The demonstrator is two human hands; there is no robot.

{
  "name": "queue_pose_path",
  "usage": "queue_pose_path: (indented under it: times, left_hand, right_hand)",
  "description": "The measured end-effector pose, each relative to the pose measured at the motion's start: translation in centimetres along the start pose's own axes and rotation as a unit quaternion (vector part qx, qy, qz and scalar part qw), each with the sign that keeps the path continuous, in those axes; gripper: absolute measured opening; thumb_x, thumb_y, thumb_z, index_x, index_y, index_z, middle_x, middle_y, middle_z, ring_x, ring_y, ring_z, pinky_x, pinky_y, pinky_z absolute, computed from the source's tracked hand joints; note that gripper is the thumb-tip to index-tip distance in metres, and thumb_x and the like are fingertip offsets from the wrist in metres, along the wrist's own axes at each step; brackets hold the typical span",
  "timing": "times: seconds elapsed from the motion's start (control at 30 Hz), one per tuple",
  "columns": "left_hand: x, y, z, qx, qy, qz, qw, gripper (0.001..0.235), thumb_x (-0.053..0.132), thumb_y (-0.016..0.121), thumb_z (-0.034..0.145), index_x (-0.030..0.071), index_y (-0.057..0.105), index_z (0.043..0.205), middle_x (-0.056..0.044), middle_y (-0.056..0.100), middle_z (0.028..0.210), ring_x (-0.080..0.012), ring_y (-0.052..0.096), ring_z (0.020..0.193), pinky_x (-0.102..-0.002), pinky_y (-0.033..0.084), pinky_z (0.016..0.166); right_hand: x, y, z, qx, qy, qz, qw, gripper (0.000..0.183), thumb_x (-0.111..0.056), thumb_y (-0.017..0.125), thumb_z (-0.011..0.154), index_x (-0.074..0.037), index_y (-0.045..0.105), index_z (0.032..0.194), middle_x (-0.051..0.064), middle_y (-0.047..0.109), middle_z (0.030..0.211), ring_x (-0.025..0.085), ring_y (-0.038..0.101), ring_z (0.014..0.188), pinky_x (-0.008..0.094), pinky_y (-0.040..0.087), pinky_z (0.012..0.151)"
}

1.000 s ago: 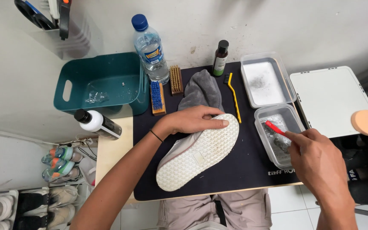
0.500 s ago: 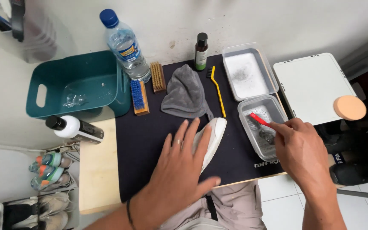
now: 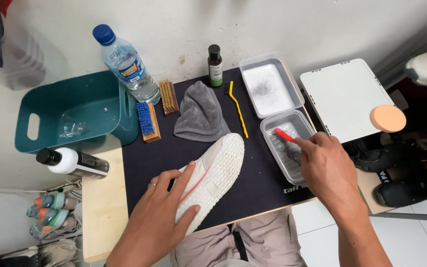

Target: The person cleans the sole of a white sneaker using a red toothbrush and a cleaning solution. They scrub the textured bottom of the shoe, dip the brush into a container of soapy water, and then wipe the sole with a gray cloth.

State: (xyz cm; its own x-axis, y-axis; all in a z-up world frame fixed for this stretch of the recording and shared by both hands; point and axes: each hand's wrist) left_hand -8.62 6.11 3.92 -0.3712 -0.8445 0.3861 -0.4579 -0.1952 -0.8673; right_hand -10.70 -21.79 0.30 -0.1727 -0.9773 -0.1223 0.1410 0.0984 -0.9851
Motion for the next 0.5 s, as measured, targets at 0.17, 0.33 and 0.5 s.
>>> queue_pose_path:
  times: [0.17, 0.33, 0.5]
  left_hand:
    - [-0.3, 2.2, 0.1, 0.076, 0.04, 0.05, 0.995, 0.055, 0.02, 0.044, 0.078, 0.023, 0.025, 0.13, -0.004, 0.037, 0.116, -0.0256, 0.046, 0.093, -0.039, 0.036, 0.08]
    - [0.4, 4.4, 0.3, 0.284, 0.091, 0.174, 0.938, 0.045, 0.019, 0.047, 0.076, 0.014, 0.04, 0.121, -0.009, 0.043, 0.117, -0.0217, 0.047, 0.1, -0.039, 0.035, 0.085]
    - [-0.2, 3.5, 0.7, 0.285, 0.09, 0.18, 0.937, 0.08, 0.054, 0.069, 0.055, 0.019, 0.04, 0.121, -0.01, 0.042, 0.114, -0.0242, 0.041, 0.105, -0.046, 0.031, 0.087]
  right_hand:
    - [-0.1, -0.9, -0.3, -0.045, 0.046, 0.011, 0.998, 0.027, -0.015, 0.042, 0.082, -0.019, 0.058, 0.104, 0.005, 0.052, 0.079, 0.028, 0.049, 0.072, 0.041, 0.043, 0.047]
    - [-0.2, -0.4, -0.3, -0.001, -0.028, 0.03, 0.999, 0.026, -0.008, 0.044, 0.081, -0.011, 0.058, 0.104, 0.008, 0.05, 0.078, 0.029, 0.048, 0.069, 0.041, 0.042, 0.047]
    - [-0.7, -0.9, -0.6, -0.043, 0.073, -0.026, 0.996, 0.029, -0.014, 0.042, 0.081, -0.023, 0.058, 0.104, 0.003, 0.054, 0.084, 0.027, 0.05, 0.078, 0.04, 0.047, 0.047]
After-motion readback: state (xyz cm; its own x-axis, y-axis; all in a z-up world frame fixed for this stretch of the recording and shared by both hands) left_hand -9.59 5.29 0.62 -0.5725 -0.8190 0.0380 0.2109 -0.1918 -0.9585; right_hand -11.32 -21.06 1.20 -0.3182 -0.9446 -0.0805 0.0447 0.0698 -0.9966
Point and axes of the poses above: each hand's wrist, its own z-axis towards the middle knuckle, its own y-axis out of the palm, x = y × z
